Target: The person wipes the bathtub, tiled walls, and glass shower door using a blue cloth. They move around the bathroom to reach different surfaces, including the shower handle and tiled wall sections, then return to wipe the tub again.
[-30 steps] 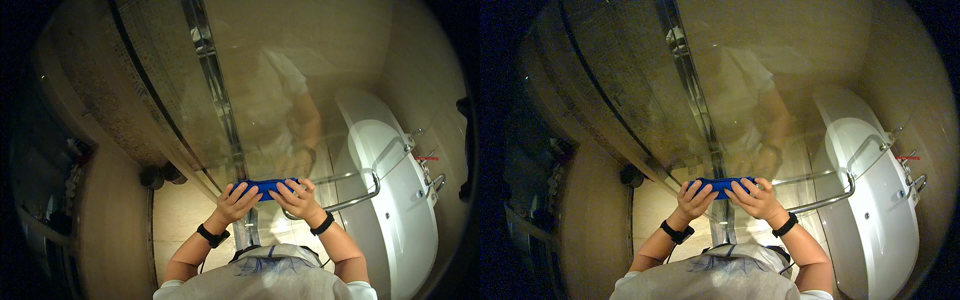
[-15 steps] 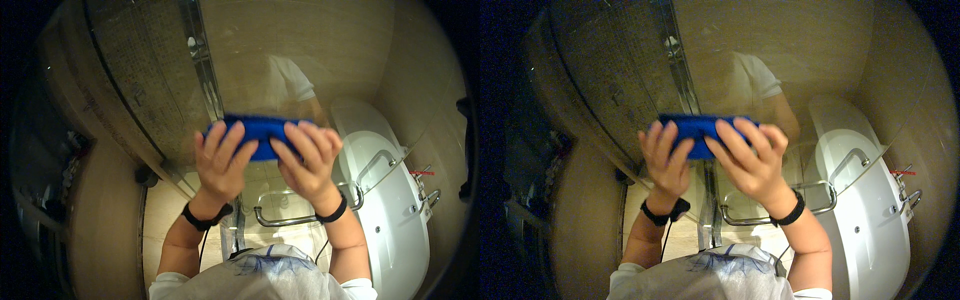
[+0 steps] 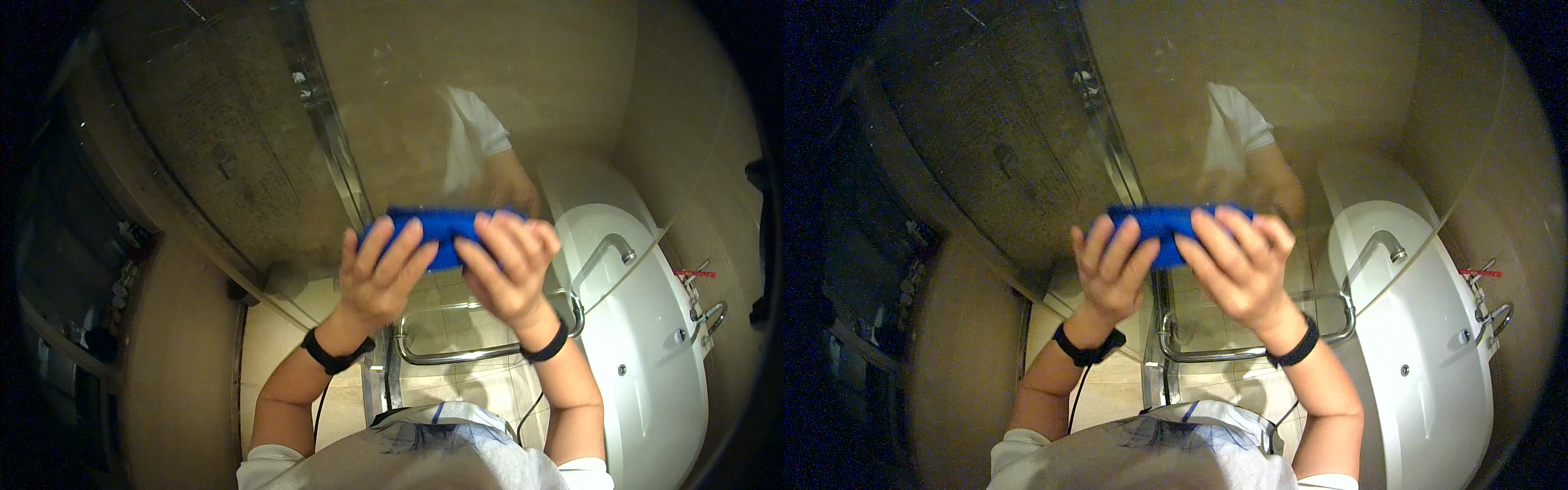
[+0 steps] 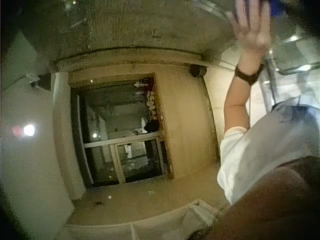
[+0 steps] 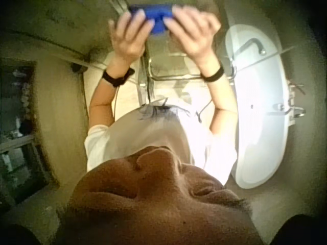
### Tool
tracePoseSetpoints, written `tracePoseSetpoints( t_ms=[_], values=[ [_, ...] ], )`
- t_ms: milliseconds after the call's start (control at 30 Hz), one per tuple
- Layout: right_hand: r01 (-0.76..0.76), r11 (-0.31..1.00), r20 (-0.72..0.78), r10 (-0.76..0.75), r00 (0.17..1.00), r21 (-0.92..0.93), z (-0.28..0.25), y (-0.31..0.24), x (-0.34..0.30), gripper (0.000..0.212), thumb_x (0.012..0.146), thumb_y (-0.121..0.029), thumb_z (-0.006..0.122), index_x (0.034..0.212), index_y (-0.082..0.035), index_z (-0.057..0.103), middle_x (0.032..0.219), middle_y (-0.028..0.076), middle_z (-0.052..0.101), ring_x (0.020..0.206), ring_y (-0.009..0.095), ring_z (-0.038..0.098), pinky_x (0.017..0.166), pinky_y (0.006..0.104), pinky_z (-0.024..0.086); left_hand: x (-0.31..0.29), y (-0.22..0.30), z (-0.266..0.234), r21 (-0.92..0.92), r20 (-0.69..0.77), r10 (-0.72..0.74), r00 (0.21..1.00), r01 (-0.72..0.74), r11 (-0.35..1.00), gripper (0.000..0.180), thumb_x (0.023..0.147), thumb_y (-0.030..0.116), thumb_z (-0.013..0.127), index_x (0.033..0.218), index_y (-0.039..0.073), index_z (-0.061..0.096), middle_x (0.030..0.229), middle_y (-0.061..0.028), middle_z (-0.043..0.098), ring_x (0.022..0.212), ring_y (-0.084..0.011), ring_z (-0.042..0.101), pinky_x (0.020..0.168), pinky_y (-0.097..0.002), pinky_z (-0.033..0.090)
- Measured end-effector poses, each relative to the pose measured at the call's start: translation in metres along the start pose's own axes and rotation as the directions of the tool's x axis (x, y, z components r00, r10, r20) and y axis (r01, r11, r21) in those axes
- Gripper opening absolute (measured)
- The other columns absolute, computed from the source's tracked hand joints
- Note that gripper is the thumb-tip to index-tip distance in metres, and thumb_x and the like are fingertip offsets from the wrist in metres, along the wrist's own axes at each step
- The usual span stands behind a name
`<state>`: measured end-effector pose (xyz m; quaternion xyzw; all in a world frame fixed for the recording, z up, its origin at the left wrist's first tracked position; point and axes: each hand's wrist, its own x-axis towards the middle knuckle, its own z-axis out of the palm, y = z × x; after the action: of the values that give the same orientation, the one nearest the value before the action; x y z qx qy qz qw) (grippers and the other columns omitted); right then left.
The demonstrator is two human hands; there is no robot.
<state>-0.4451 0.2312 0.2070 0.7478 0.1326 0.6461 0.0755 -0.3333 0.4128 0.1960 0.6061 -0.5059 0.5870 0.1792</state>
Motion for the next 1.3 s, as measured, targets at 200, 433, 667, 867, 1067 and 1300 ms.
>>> tracePoseSetpoints(
  t_ms=[200, 433, 667, 867, 1067, 1300],
  values=[
    [-0.065, 0.998, -0.100, 0.064, 0.993, -0.004, -0.008, 0.027, 0.025, 0.033, 0.071, -0.009, 0.067, 0.104, -0.013, 0.069, 0.120, 0.005, 0.061, 0.106, 0.024, 0.057, 0.090, 0.0391, 0.038, 0.052, 0.012, 0.002, -0.026, 0.017, -0.097, 0.995, 0.098, 0.995, 0.037, 0.081, 0.008, 0.059, 0.116, 0.016, 0.067, 0.134, -0.0016, 0.055, 0.127, -0.0252, 0.043, 0.111, -0.0423, 0.025],
    [-0.173, 0.985, 0.110, 0.169, 0.980, 0.028, -0.018, -0.005, -0.103, 0.025, 0.075, -0.016, 0.071, 0.100, -0.020, 0.069, 0.119, 0.001, 0.060, 0.108, 0.020, 0.052, 0.088, 0.0382, 0.037, -0.053, 0.073, 0.036, -0.027, 0.141, 0.123, 0.982, -0.120, 0.992, 0.028, 0.087, 0.021, 0.061, 0.113, 0.025, 0.069, 0.135, 0.0076, 0.050, 0.131, -0.0183, 0.036, 0.111, -0.0375, 0.025],
    [-0.100, 0.995, 0.000, 0.100, 0.995, 0.032, -0.042, 0.058, -0.046, 0.026, 0.076, -0.018, 0.069, 0.102, -0.018, 0.069, 0.118, 0.005, 0.061, 0.100, 0.023, 0.056, 0.083, 0.0383, 0.039, 0.038, 0.065, 0.040, 0.092, -0.032, 0.132, 0.991, -0.128, 0.987, 0.026, 0.086, 0.023, 0.063, 0.111, 0.027, 0.070, 0.130, 0.0074, 0.055, 0.126, -0.0193, 0.041, 0.109, -0.0369, 0.025],
    [0.024, 1.000, -0.147, -0.023, 0.989, 0.005, -0.060, 0.117, 0.033, 0.044, 0.061, -0.013, 0.072, 0.105, -0.011, 0.069, 0.119, 0.010, 0.061, 0.100, 0.027, 0.055, 0.084, 0.0381, 0.040, 0.135, 0.056, 0.032, -0.028, -0.080, -0.057, 0.995, 0.055, 0.998, 0.037, 0.073, 0.008, 0.063, 0.107, 0.019, 0.072, 0.131, -0.0032, 0.056, 0.123, -0.0272, 0.043, 0.102, -0.0393, 0.032],
    [-0.133, 0.987, 0.006, 0.133, 0.991, 0.087, -0.060, 0.090, -0.053, 0.042, 0.064, -0.014, 0.073, 0.105, -0.014, 0.069, 0.120, 0.007, 0.060, 0.102, 0.026, 0.054, 0.084, 0.0402, 0.039, 0.071, 0.093, 0.048, -0.080, 0.001, 0.006, 1.000, -0.006, 0.997, 0.031, 0.081, 0.015, 0.062, 0.108, 0.025, 0.072, 0.128, 0.0034, 0.058, 0.122, -0.0214, 0.045, 0.103, -0.0368, 0.031],
    [-0.165, 0.985, 0.056, 0.162, 0.985, 0.056, -0.073, 0.085, -0.094, 0.042, 0.065, -0.015, 0.073, 0.106, -0.014, 0.068, 0.120, 0.008, 0.059, 0.105, 0.026, 0.055, 0.085, 0.0411, 0.038, 0.051, 0.114, 0.065, 0.021, 0.031, 0.182, 0.983, -0.183, 0.983, 0.029, 0.082, 0.023, 0.066, 0.110, 0.028, 0.071, 0.128, 0.0053, 0.058, 0.120, -0.0188, 0.047, 0.106, -0.0368, 0.030]
  ],
)
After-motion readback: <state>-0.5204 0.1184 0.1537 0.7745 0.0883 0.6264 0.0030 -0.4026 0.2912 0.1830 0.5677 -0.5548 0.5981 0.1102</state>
